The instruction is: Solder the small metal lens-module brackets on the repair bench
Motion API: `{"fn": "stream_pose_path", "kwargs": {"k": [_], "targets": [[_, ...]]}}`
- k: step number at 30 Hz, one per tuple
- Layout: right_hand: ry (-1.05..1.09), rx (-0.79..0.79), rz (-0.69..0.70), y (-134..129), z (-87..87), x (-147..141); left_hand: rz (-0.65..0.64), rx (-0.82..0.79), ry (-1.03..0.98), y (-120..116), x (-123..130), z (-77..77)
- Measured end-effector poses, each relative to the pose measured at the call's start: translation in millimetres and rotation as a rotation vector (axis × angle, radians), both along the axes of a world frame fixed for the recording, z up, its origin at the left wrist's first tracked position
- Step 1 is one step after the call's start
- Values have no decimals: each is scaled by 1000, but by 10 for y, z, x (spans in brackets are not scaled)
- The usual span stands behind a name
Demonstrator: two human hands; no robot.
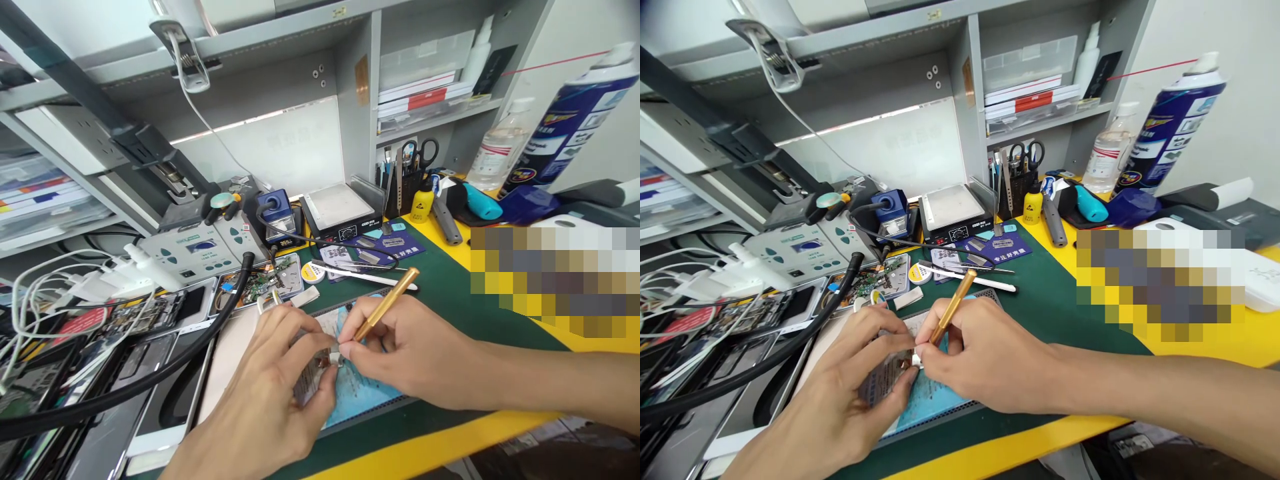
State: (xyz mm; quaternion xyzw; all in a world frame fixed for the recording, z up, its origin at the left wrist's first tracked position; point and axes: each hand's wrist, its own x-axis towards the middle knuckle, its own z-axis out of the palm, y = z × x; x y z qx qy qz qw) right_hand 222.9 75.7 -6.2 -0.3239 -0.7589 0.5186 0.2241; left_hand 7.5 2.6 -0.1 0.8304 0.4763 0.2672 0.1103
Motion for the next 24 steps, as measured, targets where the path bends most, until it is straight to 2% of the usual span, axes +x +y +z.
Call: {"fn": "stream_pose_path", "kwargs": {"k": [17,24], "targets": [[-26,36,-3,3,78,-12,-19,11,11,-3,-12,4],[-2,46,-4,4,130,-15,-41,27,67,-10,10,61]]}}
